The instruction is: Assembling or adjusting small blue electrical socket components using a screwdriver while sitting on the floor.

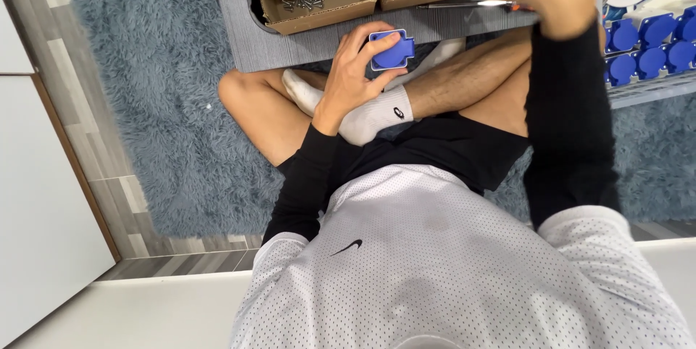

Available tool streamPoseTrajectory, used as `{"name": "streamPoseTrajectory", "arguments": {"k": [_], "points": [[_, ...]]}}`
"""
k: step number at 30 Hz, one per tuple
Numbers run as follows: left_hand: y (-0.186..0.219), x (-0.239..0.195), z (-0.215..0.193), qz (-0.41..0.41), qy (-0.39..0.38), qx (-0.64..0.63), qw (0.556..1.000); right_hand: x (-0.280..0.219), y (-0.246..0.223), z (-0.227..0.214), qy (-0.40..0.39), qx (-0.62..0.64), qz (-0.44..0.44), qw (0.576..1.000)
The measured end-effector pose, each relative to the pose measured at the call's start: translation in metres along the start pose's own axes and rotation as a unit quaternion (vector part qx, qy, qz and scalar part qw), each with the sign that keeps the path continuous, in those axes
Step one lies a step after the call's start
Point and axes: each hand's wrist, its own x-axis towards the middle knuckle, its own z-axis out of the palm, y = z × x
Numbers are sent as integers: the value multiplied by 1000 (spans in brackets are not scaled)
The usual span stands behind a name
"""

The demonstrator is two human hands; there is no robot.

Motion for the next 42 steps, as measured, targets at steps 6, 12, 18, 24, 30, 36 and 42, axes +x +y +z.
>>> {"name": "streamPoseTrajectory", "arguments": {"k": [6,12,18,24,30,36,42], "points": [[3,-1,-4,-14,12,-52,998,-28,-80,-78,70,362,-2,930],[15,-9,-11,-20,33,-93,995,-65,-104,-8,128,513,43,847],[24,-13,-16,-2,31,-109,994,-66,-134,-2,127,528,86,835],[34,-11,-21,2,21,-106,994,-60,-145,-3,131,495,84,855],[29,-10,-14,40,50,-108,992,-56,-144,9,157,496,51,852],[27,-9,-8,91,85,-112,986,-58,-140,23,191,486,14,853],[43,-1,-11,127,92,-111,981,-66,-138,51,204,506,43,837]]}}
